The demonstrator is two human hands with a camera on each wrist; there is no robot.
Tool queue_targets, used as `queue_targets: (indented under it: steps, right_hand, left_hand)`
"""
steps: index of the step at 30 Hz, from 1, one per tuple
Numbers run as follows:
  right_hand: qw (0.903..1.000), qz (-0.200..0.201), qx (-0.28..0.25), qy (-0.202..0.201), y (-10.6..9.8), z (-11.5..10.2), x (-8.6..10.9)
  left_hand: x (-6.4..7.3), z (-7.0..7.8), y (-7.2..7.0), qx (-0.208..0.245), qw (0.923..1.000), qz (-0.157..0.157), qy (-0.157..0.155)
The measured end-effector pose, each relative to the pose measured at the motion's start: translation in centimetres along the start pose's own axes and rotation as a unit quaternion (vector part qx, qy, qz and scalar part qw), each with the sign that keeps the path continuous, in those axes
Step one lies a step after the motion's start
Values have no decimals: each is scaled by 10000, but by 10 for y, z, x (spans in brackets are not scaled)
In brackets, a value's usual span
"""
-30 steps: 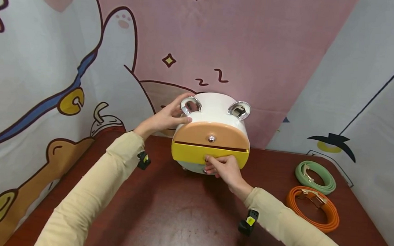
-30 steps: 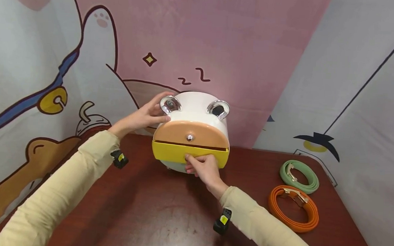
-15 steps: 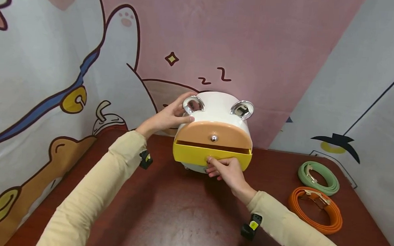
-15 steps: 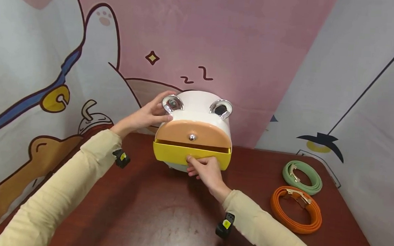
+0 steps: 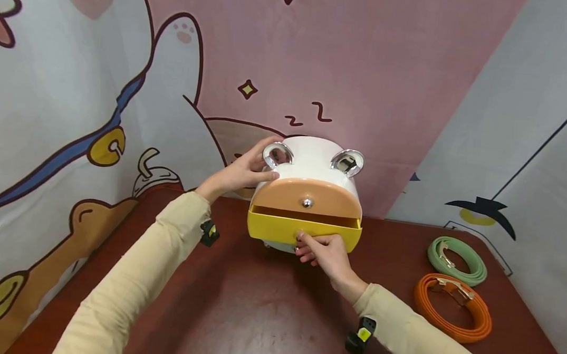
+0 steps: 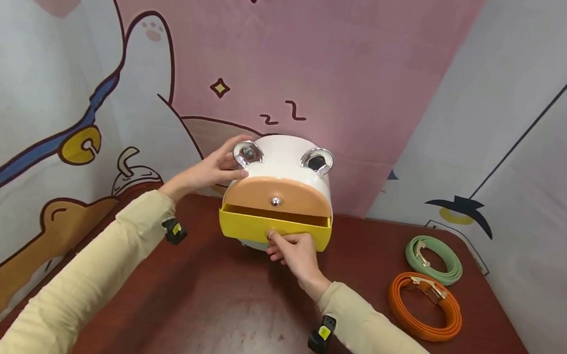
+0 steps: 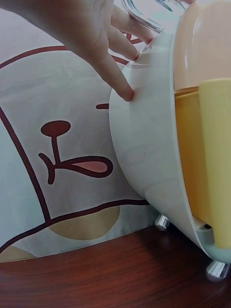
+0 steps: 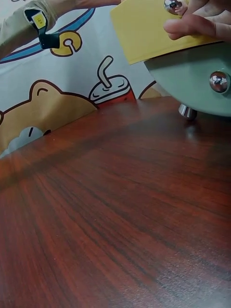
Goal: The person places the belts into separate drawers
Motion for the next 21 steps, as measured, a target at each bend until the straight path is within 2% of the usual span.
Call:
queue_targets:
  steps: [10, 21]
  right_hand:
    - [10000, 22, -91, -2, 2, 0, 8]
    - [9999, -110, 19, -19, 1, -5, 20]
  left_hand:
    - [1, 1, 1, 34, 10000, -33, 86]
    - [1, 1, 0, -21, 10000, 3, -17]
Point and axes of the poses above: each hand's wrist, its own x-axis away from the middle knuckle, its own y-axis out of the palm, z = x × y, the point moved 2 cm from there along -x, towards the middle knuckle, and after that the axes turned 7 degrees about -y, right-handed, at the moved point
